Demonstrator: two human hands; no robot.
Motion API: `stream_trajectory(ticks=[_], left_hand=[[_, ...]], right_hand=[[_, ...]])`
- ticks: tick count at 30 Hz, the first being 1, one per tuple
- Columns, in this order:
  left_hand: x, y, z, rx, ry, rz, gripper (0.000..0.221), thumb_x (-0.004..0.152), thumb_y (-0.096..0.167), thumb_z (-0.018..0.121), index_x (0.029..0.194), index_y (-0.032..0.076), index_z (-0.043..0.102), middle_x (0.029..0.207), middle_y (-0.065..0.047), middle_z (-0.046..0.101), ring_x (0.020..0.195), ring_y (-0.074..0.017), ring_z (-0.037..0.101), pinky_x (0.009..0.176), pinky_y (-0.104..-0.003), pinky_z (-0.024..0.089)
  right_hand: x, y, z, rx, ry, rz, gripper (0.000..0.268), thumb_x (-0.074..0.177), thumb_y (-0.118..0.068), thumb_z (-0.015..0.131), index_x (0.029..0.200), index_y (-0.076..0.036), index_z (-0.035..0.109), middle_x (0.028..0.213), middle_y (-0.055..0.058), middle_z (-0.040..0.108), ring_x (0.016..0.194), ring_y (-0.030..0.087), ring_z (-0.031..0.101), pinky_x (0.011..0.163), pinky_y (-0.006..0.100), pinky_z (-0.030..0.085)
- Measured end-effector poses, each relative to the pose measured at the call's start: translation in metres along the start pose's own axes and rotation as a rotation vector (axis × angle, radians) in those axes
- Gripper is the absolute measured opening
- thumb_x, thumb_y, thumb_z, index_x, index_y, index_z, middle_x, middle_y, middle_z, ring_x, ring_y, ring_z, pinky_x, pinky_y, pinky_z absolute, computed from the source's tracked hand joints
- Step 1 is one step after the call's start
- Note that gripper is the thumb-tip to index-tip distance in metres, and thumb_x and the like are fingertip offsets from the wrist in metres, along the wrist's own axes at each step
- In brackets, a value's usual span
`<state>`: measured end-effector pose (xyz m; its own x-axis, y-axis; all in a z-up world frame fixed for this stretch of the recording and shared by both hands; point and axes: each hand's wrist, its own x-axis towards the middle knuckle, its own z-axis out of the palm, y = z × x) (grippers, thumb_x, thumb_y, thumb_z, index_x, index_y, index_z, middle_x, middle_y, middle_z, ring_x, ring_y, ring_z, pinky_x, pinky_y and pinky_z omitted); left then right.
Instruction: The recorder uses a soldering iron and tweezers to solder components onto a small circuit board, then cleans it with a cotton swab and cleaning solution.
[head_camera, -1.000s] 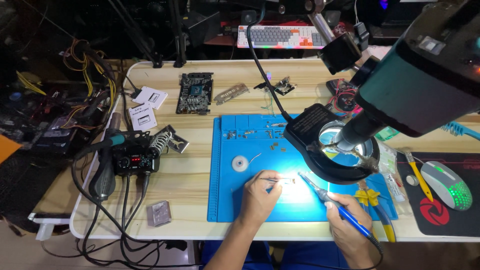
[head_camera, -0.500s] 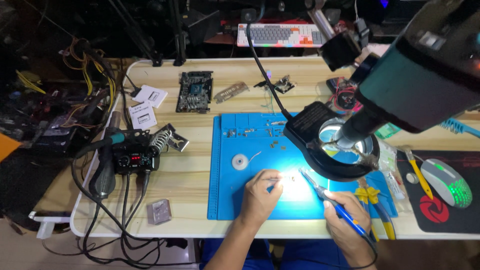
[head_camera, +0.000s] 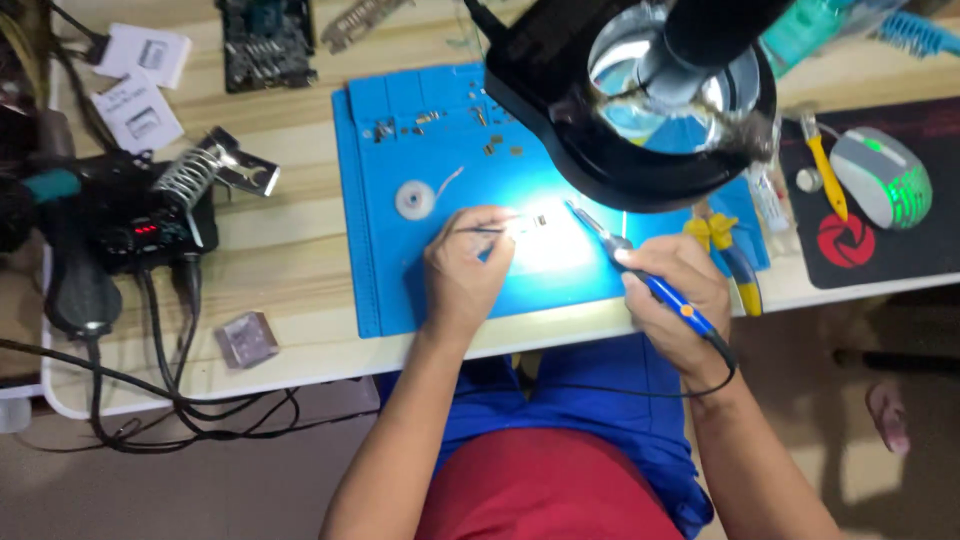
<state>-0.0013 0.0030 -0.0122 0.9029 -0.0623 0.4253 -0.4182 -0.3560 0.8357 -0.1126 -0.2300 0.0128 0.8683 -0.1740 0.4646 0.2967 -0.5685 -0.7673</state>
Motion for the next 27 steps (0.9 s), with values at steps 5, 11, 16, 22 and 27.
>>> stream_trajectory(ticks=[5, 11, 16, 22, 27], left_hand=[[-0.003, 0.005, 0.000, -0.035, 0.014, -0.045, 0.023, 0.082, 0.003, 0.081, 0.101, 0.017, 0.083, 0.099, -0.001, 0.083, 0.097, -0.0241, 0.083, 0.083, -0.033, 0.067], [-0.002, 0.012, -0.004, -0.132, 0.000, -0.081, 0.024, 0.086, -0.005, 0.078, 0.103, 0.010, 0.082, 0.103, -0.006, 0.083, 0.098, -0.0271, 0.084, 0.080, -0.031, 0.070], [-0.001, 0.014, -0.004, -0.203, -0.011, -0.096, 0.023, 0.089, -0.009, 0.076, 0.105, 0.006, 0.081, 0.106, -0.009, 0.082, 0.100, -0.0296, 0.084, 0.081, -0.032, 0.072], [0.000, 0.015, -0.007, -0.269, -0.024, -0.090, 0.017, 0.094, -0.007, 0.078, 0.108, 0.003, 0.080, 0.111, -0.014, 0.082, 0.103, -0.0313, 0.084, 0.085, -0.034, 0.072], [0.001, 0.023, -0.008, -0.311, -0.044, -0.075, 0.013, 0.097, -0.004, 0.081, 0.109, 0.002, 0.081, 0.114, -0.014, 0.082, 0.106, -0.0309, 0.084, 0.086, -0.034, 0.072]], right_hand=[[0.008, -0.009, 0.000, 0.037, -0.044, -0.021, 0.019, 0.098, 0.001, 0.082, 0.116, -0.006, 0.087, 0.107, 0.014, 0.071, 0.089, 0.026, 0.070, 0.083, 0.040, 0.059], [0.015, -0.009, 0.000, 0.026, -0.093, -0.098, 0.021, 0.097, 0.006, 0.079, 0.113, -0.004, 0.088, 0.106, 0.015, 0.068, 0.080, 0.027, 0.067, 0.077, 0.040, 0.059], [0.011, -0.012, -0.004, 0.015, -0.112, -0.084, 0.019, 0.098, 0.003, 0.079, 0.112, -0.005, 0.088, 0.104, 0.014, 0.069, 0.079, 0.026, 0.068, 0.076, 0.039, 0.059], [0.002, 0.001, -0.003, 0.019, -0.007, -0.018, 0.016, 0.098, -0.001, 0.082, 0.114, 0.000, 0.086, 0.101, 0.018, 0.078, 0.083, 0.034, 0.076, 0.076, 0.043, 0.061], [-0.001, 0.003, -0.008, 0.111, 0.130, 0.086, 0.017, 0.103, 0.002, 0.078, 0.118, 0.009, 0.082, 0.096, 0.020, 0.082, 0.090, 0.022, 0.079, 0.079, 0.034, 0.063]])
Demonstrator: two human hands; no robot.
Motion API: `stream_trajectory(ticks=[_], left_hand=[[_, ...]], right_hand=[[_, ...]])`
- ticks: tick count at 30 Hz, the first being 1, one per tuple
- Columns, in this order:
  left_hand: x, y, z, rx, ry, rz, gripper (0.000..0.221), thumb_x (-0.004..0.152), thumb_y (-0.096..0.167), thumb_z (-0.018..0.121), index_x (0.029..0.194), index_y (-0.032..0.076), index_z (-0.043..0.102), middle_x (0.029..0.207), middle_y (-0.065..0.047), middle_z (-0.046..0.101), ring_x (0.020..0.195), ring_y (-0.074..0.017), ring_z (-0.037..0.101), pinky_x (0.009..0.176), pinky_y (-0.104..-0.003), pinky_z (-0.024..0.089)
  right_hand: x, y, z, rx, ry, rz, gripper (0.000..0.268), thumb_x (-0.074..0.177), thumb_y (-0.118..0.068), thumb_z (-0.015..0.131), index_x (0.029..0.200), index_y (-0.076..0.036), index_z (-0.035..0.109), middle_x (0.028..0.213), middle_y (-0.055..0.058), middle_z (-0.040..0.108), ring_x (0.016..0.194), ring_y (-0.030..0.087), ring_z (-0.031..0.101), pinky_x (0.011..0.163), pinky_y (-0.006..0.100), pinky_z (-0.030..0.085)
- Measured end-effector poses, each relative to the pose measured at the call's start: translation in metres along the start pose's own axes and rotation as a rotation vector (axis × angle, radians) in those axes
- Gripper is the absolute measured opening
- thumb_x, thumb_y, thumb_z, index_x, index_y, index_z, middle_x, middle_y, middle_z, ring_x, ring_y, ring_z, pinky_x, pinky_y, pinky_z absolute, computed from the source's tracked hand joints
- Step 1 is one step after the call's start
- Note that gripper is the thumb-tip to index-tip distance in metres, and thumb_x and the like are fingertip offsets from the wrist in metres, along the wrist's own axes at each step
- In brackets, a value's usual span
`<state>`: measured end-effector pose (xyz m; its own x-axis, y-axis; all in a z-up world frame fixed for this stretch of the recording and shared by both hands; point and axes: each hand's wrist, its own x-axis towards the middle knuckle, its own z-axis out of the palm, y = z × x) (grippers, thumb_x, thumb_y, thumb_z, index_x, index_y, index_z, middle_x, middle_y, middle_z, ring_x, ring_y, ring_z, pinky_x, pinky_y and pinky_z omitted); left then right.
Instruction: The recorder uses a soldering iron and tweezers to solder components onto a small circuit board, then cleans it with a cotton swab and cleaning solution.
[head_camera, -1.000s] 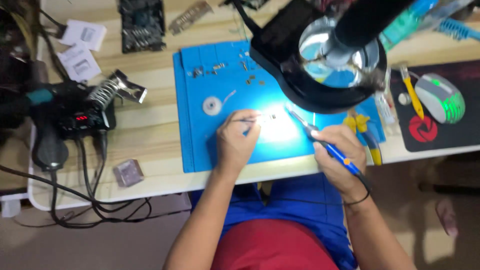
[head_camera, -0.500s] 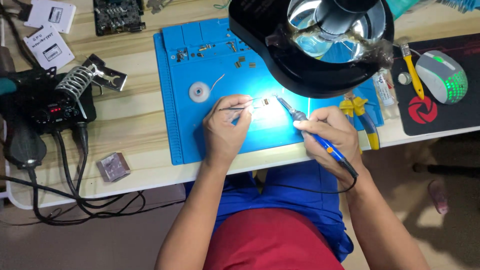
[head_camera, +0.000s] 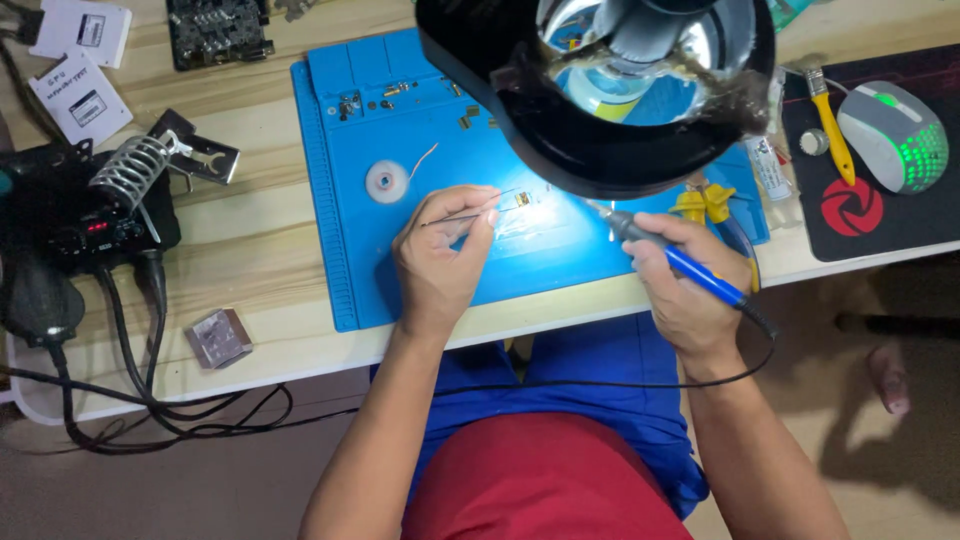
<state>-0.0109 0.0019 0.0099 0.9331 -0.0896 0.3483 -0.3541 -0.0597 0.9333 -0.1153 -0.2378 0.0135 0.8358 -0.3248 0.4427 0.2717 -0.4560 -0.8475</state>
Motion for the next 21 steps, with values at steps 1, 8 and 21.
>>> stream_trajectory(ticks=[1, 8, 21], left_hand=[[0.000, 0.001, 0.001, 0.001, -0.003, 0.002, 0.013, 0.097, -0.004, 0.081, 0.109, 0.002, 0.081, 0.114, -0.014, 0.082, 0.106, -0.0309, 0.084, 0.086, -0.034, 0.072], [0.001, 0.006, 0.005, 0.071, -0.064, 0.053, 0.011, 0.097, -0.002, 0.083, 0.107, 0.002, 0.080, 0.108, -0.013, 0.081, 0.101, -0.0319, 0.084, 0.082, -0.035, 0.073], [0.010, 0.001, 0.011, 0.385, -0.117, 0.204, 0.014, 0.089, -0.008, 0.079, 0.085, 0.004, 0.074, 0.082, -0.013, 0.071, 0.081, -0.0407, 0.076, 0.066, -0.045, 0.066]], right_hand=[[0.000, 0.002, -0.003, 0.001, 0.003, 0.000, 0.017, 0.103, 0.002, 0.078, 0.118, 0.009, 0.082, 0.096, 0.020, 0.082, 0.090, 0.022, 0.079, 0.079, 0.034, 0.063], [-0.002, 0.004, -0.002, -0.007, 0.050, -0.122, 0.015, 0.101, 0.001, 0.081, 0.112, 0.011, 0.081, 0.094, 0.025, 0.078, 0.086, 0.035, 0.080, 0.077, 0.041, 0.063], [-0.008, 0.019, 0.010, 0.093, 0.153, -0.212, 0.020, 0.100, -0.005, 0.082, 0.104, 0.014, 0.079, 0.085, 0.021, 0.075, 0.077, 0.031, 0.078, 0.073, 0.038, 0.065]])
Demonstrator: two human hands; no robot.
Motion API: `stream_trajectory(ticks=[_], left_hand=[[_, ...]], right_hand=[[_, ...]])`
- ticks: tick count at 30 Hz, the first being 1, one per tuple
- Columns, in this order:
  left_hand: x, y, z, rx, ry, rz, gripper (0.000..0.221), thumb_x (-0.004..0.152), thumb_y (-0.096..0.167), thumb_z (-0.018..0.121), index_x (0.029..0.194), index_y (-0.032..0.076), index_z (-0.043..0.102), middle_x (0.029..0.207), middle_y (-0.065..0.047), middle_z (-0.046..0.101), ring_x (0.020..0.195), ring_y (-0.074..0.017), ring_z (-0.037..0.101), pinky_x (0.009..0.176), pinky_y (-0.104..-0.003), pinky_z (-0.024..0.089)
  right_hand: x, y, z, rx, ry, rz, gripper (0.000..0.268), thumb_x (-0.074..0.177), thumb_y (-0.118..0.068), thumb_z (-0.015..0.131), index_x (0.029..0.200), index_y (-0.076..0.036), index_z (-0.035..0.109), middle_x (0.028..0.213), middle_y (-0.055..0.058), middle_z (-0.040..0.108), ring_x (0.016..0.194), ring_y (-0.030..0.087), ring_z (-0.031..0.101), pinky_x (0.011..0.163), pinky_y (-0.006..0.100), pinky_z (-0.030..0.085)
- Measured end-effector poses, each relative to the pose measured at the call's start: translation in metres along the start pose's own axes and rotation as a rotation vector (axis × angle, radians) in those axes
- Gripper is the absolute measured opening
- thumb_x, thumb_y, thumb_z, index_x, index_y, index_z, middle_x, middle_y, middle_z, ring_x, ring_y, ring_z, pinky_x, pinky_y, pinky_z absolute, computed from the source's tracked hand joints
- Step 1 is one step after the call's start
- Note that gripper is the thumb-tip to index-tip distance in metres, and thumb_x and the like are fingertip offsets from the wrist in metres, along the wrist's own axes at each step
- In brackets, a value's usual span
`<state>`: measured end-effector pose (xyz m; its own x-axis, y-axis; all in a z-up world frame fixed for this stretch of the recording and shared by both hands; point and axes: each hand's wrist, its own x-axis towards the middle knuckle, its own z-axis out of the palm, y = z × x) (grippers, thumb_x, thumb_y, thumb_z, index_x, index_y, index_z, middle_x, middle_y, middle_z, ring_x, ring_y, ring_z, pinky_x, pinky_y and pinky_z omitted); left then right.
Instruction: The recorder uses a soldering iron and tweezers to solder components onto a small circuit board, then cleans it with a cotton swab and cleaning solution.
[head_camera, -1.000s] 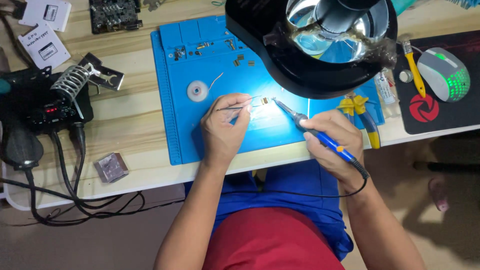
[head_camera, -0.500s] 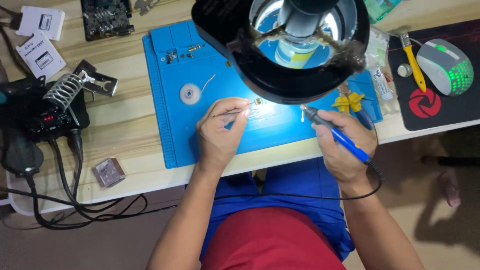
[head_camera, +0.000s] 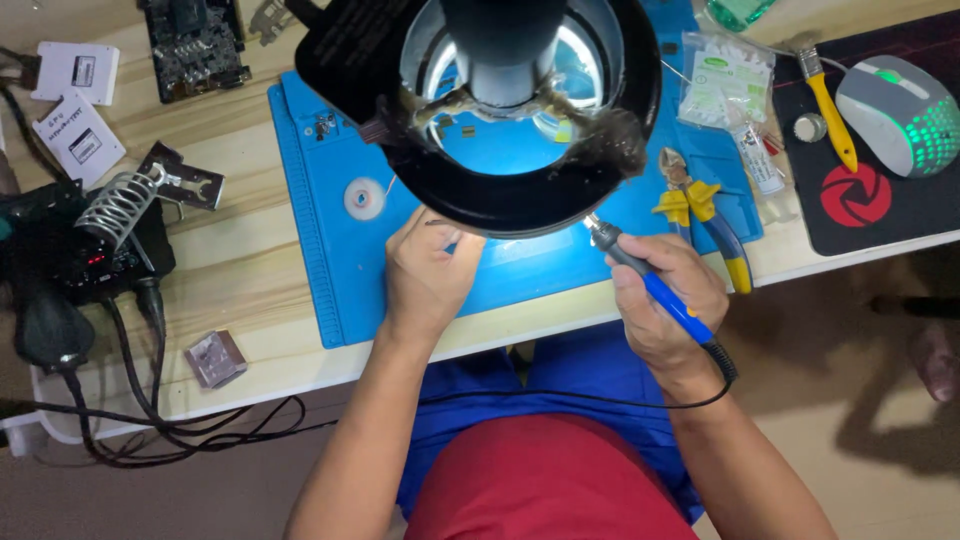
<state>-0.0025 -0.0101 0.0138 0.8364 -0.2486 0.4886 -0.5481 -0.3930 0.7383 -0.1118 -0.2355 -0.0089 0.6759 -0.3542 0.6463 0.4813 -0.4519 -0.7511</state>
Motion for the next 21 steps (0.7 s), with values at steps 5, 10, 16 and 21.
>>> stream_trajectory(ticks=[5, 10, 16, 21], left_hand=[[0.002, -0.003, 0.010, 0.020, 0.019, -0.044, 0.019, 0.087, -0.009, 0.078, 0.081, 0.009, 0.074, 0.075, -0.008, 0.071, 0.074, -0.0372, 0.074, 0.063, -0.044, 0.063], [0.010, -0.009, 0.015, 0.012, 0.019, -0.038, 0.019, 0.088, -0.007, 0.080, 0.082, 0.009, 0.073, 0.077, -0.008, 0.071, 0.074, -0.0375, 0.073, 0.064, -0.044, 0.062], [0.025, -0.001, 0.015, -0.043, 0.005, -0.004, 0.015, 0.093, -0.005, 0.080, 0.093, 0.009, 0.075, 0.089, -0.007, 0.075, 0.084, -0.0330, 0.076, 0.075, -0.040, 0.064], [0.035, 0.010, 0.006, -0.089, 0.005, 0.024, 0.013, 0.098, -0.003, 0.080, 0.103, 0.010, 0.077, 0.101, -0.006, 0.078, 0.093, -0.0284, 0.079, 0.085, -0.037, 0.066]], right_hand=[[-0.001, 0.001, -0.002, -0.009, 0.007, 0.009, 0.021, 0.099, -0.007, 0.083, 0.104, 0.013, 0.080, 0.084, 0.020, 0.076, 0.076, 0.029, 0.077, 0.072, 0.039, 0.065], [0.000, -0.002, -0.001, -0.006, 0.016, 0.006, 0.018, 0.100, -0.005, 0.081, 0.105, 0.012, 0.079, 0.085, 0.020, 0.075, 0.077, 0.029, 0.077, 0.073, 0.038, 0.065], [-0.005, 0.003, -0.003, -0.045, 0.023, -0.013, 0.018, 0.099, -0.004, 0.082, 0.104, 0.013, 0.079, 0.089, 0.020, 0.076, 0.079, 0.030, 0.077, 0.074, 0.039, 0.065], [-0.007, 0.004, -0.003, -0.062, 0.031, -0.039, 0.017, 0.100, -0.004, 0.081, 0.105, 0.013, 0.080, 0.089, 0.020, 0.075, 0.078, 0.032, 0.074, 0.073, 0.040, 0.064]])
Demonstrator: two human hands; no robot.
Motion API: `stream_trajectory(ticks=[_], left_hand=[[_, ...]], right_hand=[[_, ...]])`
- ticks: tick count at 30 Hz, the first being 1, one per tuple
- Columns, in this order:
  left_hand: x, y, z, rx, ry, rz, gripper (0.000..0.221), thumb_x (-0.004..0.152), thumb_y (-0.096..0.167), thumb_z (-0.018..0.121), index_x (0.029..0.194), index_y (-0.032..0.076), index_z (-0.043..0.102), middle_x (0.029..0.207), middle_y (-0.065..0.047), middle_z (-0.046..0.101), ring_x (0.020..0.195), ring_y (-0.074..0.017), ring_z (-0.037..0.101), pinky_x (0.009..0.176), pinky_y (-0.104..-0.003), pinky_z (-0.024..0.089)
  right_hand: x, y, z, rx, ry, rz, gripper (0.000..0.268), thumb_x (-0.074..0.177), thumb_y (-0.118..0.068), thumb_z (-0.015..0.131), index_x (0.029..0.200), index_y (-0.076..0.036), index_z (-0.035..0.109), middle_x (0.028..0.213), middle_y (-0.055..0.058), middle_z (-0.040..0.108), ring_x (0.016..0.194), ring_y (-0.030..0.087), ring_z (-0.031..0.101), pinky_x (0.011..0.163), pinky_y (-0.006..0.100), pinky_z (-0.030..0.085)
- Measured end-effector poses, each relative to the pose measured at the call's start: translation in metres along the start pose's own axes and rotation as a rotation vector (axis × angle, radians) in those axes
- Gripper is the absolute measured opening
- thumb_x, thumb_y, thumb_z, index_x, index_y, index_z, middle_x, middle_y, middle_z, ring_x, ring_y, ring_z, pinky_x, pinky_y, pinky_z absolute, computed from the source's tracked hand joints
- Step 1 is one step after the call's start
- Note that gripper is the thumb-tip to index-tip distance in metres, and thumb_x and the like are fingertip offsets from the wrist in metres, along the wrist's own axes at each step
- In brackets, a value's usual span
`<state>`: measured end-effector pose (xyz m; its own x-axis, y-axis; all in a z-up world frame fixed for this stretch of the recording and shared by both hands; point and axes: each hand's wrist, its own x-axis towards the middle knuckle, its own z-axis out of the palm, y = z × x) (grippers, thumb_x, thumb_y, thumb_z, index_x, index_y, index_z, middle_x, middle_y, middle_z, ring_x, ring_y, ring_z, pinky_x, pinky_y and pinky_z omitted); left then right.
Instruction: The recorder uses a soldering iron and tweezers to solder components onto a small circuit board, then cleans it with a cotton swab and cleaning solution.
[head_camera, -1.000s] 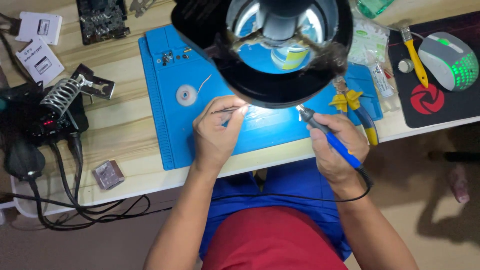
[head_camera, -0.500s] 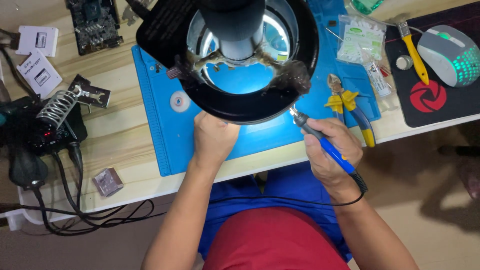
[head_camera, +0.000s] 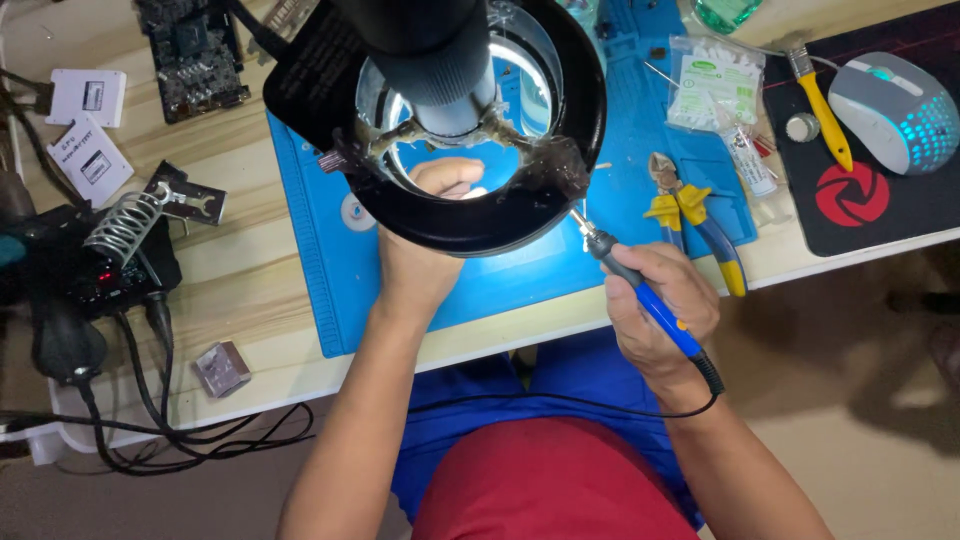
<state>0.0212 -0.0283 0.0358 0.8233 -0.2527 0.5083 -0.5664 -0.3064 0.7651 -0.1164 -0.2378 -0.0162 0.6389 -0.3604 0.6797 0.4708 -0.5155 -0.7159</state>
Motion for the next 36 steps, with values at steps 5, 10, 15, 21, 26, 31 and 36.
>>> stream_trajectory(ticks=[5, 10, 15, 21, 26, 31, 36], left_hand=[[0.006, 0.025, -0.023, 0.059, -0.005, 0.039, 0.013, 0.101, -0.002, 0.076, 0.112, 0.006, 0.076, 0.104, -0.010, 0.077, 0.096, -0.0331, 0.079, 0.089, -0.041, 0.066], [0.001, 0.045, -0.064, 0.269, -0.218, -0.027, 0.012, 0.097, 0.008, 0.071, 0.099, -0.001, 0.062, 0.081, -0.023, 0.065, 0.078, -0.0473, 0.070, 0.070, -0.058, 0.057], [-0.006, 0.019, -0.072, 0.501, -0.690, -0.408, 0.069, 0.088, 0.010, 0.065, 0.151, -0.016, 0.055, 0.108, -0.032, 0.076, 0.100, -0.0539, 0.077, 0.089, -0.063, 0.061], [-0.025, 0.020, -0.068, 0.583, -0.462, -0.242, 0.073, 0.094, 0.021, 0.083, 0.156, -0.006, 0.056, 0.129, -0.033, 0.066, 0.122, -0.0593, 0.066, 0.095, -0.068, 0.057], [-0.087, 0.077, -0.060, 0.126, -0.314, -0.320, 0.034, 0.102, 0.039, 0.078, 0.118, 0.010, 0.073, 0.096, -0.011, 0.075, 0.086, -0.0325, 0.081, 0.075, -0.040, 0.064], [-0.147, 0.123, -0.064, -0.277, -0.330, -0.557, 0.073, 0.086, 0.025, 0.087, 0.147, 0.002, 0.054, 0.100, -0.010, 0.078, 0.078, -0.0171, 0.073, 0.073, -0.030, 0.064], [-0.189, 0.136, -0.074, -0.247, -0.195, -0.451, 0.073, 0.088, 0.001, 0.074, 0.154, -0.005, 0.043, 0.079, -0.005, 0.066, 0.064, -0.0144, 0.063, 0.058, -0.028, 0.051]], right_hand=[[0.001, -0.004, 0.001, -0.008, 0.002, -0.014, 0.017, 0.101, -0.005, 0.080, 0.107, 0.012, 0.080, 0.090, 0.019, 0.074, 0.078, 0.031, 0.074, 0.073, 0.040, 0.064], [-0.007, -0.004, -0.002, -0.012, -0.019, 0.007, 0.019, 0.102, -0.005, 0.080, 0.109, 0.013, 0.079, 0.093, 0.021, 0.075, 0.082, 0.034, 0.077, 0.076, 0.040, 0.064], [-0.027, -0.003, -0.002, 0.189, 0.089, 0.089, 0.028, 0.101, 0.001, 0.080, 0.115, 0.019, 0.063, 0.091, 0.025, 0.076, 0.084, 0.027, 0.081, 0.079, 0.034, 0.064], [-0.050, -0.021, -0.006, 0.058, 0.102, 0.112, 0.027, 0.099, -0.005, 0.087, 0.111, 0.014, 0.072, 0.090, 0.021, 0.073, 0.078, 0.024, 0.075, 0.075, 0.034, 0.063], [-0.042, -0.065, 0.012, -0.029, 0.004, 0.017, 0.026, 0.093, 0.005, 0.087, 0.116, 0.010, 0.078, 0.100, 0.024, 0.079, 0.082, 0.037, 0.082, 0.076, 0.043, 0.067], [-0.059, -0.094, 0.005, 0.005, -0.456, -0.067, 0.066, 0.090, -0.004, 0.080, 0.152, 0.003, 0.059, 0.128, 0.018, 0.072, 0.092, 0.025, 0.069, 0.085, 0.037, 0.058], [-0.076, -0.124, 0.028, 0.056, -0.461, -0.211, 0.050, 0.092, 0.003, 0.072, 0.142, 0.004, 0.066, 0.144, 0.028, 0.073, 0.122, 0.041, 0.081, 0.102, 0.044, 0.066]])
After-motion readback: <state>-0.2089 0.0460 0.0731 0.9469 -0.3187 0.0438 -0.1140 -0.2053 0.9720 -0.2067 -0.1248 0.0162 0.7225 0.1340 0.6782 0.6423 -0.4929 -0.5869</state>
